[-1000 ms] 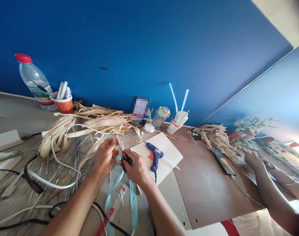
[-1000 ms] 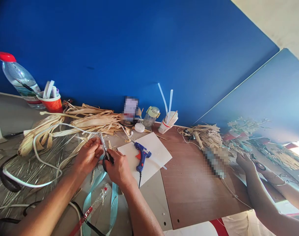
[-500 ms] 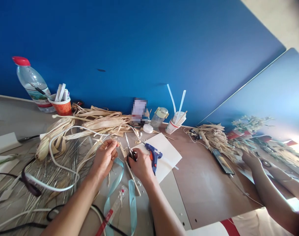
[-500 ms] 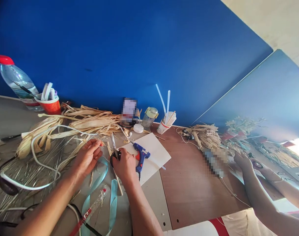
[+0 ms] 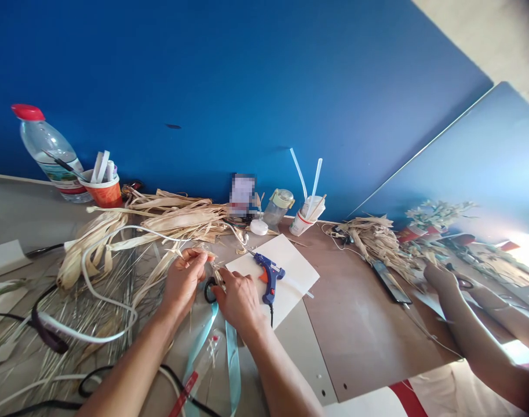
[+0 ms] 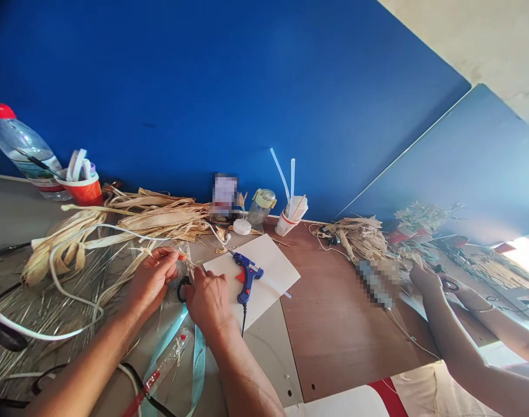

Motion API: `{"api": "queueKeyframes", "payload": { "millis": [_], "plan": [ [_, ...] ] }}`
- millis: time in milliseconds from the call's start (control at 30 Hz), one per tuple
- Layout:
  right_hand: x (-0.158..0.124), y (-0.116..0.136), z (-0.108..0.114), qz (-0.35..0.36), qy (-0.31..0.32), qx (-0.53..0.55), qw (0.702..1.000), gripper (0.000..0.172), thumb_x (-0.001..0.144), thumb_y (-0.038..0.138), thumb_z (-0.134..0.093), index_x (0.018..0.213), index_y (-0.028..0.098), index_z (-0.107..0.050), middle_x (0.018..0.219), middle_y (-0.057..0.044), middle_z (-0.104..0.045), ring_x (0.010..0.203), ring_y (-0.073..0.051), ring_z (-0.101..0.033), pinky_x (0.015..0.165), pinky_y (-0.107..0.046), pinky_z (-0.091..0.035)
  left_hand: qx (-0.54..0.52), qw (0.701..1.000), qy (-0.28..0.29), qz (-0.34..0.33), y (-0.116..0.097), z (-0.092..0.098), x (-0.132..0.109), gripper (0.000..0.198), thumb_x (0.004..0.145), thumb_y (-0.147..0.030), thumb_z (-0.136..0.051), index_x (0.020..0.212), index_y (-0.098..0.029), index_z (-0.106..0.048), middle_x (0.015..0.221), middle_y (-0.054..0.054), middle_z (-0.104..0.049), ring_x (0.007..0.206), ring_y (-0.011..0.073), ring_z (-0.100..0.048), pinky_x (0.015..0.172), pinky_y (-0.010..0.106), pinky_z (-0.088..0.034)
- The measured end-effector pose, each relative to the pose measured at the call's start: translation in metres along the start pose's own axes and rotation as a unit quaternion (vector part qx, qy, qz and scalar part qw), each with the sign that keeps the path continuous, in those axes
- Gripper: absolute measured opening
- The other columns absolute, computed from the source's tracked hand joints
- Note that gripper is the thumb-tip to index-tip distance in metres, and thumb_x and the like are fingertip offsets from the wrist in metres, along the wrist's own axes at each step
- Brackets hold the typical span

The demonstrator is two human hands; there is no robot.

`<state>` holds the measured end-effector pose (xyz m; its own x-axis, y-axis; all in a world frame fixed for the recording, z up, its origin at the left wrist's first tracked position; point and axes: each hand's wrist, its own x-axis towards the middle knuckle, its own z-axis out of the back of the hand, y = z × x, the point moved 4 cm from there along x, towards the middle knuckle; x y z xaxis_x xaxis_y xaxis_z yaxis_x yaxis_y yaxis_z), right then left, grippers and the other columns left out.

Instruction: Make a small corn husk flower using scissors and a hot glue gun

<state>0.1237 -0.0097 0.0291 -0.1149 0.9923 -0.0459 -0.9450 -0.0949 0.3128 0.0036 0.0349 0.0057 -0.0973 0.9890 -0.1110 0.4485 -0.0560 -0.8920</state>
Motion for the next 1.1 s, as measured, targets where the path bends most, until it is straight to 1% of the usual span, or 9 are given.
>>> {"api": "queueKeyframes", "payload": {
  "millis": [133,267,400,500,667,800,900,1000,1100],
  "plan": [
    [-0.0009,0.0026,0.0008,0.013,-0.003,-0.012,1.0,0.02,0.089,0.029,-0.057,0.107,0.02,-0.062,0.096,-0.008,-0.073,0.089,-0.024,-0.068,0.077,-0.033,-0.038,0.02,1.0,-0.004,0.005,0.0023,0.0003,0.0003,0.032,0.061,-0.039,-0.079,0.076,-0.018,-0.06,0.07,-0.002,-0.067,0.042,0.0036,-0.033,0.043,0.022,-0.026],
    [-0.001,0.0033,0.0005,0.018,-0.002,-0.026,0.999,0.019,0.089,0.029,-0.056,0.105,0.021,-0.062,0.095,-0.008,-0.073,0.09,-0.024,-0.068,0.077,-0.033,-0.039,0.023,1.0,-0.002,0.008,0.0051,0.0014,0.0006,0.034,0.061,-0.042,-0.079,0.078,-0.018,-0.062,0.066,-0.004,-0.064,0.042,0.0043,-0.034,0.044,0.022,-0.026],
    [-0.0005,0.0032,0.0,0.013,-0.001,-0.039,0.999,0.026,0.087,0.033,-0.059,0.108,0.019,-0.061,0.097,-0.01,-0.073,0.092,-0.027,-0.067,0.078,-0.035,-0.04,0.035,0.999,0.0,0.008,0.0059,0.0023,0.0009,0.035,0.062,-0.045,-0.079,0.077,-0.017,-0.063,0.067,-0.003,-0.064,0.044,0.0051,-0.035,0.045,0.022,-0.026],
    [0.0004,0.0031,0.0001,0.002,-0.003,-0.033,0.999,0.031,0.086,0.033,-0.06,0.113,0.018,-0.059,0.1,-0.011,-0.073,0.094,-0.027,-0.067,0.079,-0.036,-0.04,0.037,0.999,-0.001,0.012,0.0058,0.0025,0.0007,0.036,0.062,-0.045,-0.08,0.078,-0.017,-0.064,0.066,-0.003,-0.063,0.044,0.0053,-0.034,0.045,0.022,-0.026],
    [0.0008,0.0037,0.0006,0.001,-0.001,-0.027,1.0,0.023,0.088,0.029,-0.057,0.109,0.02,-0.062,0.099,-0.009,-0.073,0.093,-0.024,-0.067,0.079,-0.033,-0.04,0.025,1.0,0.002,0.011,0.0046,0.0016,-0.0002,0.035,0.063,-0.046,-0.079,0.076,-0.016,-0.066,0.07,-0.002,-0.063,0.043,0.0044,-0.029,0.044,0.023,-0.024],
    [0.0015,0.0053,0.0024,0.015,-0.006,-0.026,1.0,0.021,0.093,0.029,-0.051,0.108,0.022,-0.063,0.096,-0.008,-0.073,0.092,-0.023,-0.067,0.079,-0.033,-0.04,0.026,1.0,0.002,0.016,0.0045,0.0012,-0.001,0.035,0.062,-0.046,-0.079,0.074,-0.016,-0.066,0.069,-0.002,-0.062,0.044,0.0047,-0.028,0.044,0.023,-0.023],
    [0.0028,0.0067,0.003,0.019,0.002,-0.035,0.999,0.022,0.095,0.029,-0.047,0.106,0.021,-0.065,0.096,-0.009,-0.073,0.091,-0.023,-0.067,0.078,-0.034,-0.041,0.051,0.998,0.017,0.016,0.0041,-0.0004,-0.0018,0.032,0.063,-0.046,-0.077,0.072,-0.017,-0.065,0.064,-0.003,-0.058,0.045,0.0065,-0.03,0.045,0.023,-0.024],
    [0.0031,0.0078,0.0029,0.022,0.012,-0.04,0.999,0.023,0.094,0.029,-0.049,0.106,0.019,-0.065,0.095,-0.01,-0.073,0.089,-0.024,-0.068,0.079,-0.035,-0.043,0.075,0.996,0.043,0.022,0.0057,-0.0025,-0.0021,0.026,0.066,-0.043,-0.074,0.069,-0.019,-0.063,0.059,-0.005,-0.053,0.045,0.0082,-0.031,0.045,0.024,-0.024],
    [0.0011,0.0067,0.0029,0.021,0.011,-0.02,1.0,0.023,0.092,0.029,-0.052,0.109,0.019,-0.065,0.097,-0.01,-0.072,0.089,-0.024,-0.068,0.078,-0.034,-0.045,0.098,0.993,0.055,0.031,0.0087,-0.0026,-0.0016,0.023,0.068,-0.042,-0.072,0.067,-0.021,-0.062,0.057,-0.005,-0.05,0.045,0.0091,-0.033,0.045,0.024,-0.023]
  ]
}}
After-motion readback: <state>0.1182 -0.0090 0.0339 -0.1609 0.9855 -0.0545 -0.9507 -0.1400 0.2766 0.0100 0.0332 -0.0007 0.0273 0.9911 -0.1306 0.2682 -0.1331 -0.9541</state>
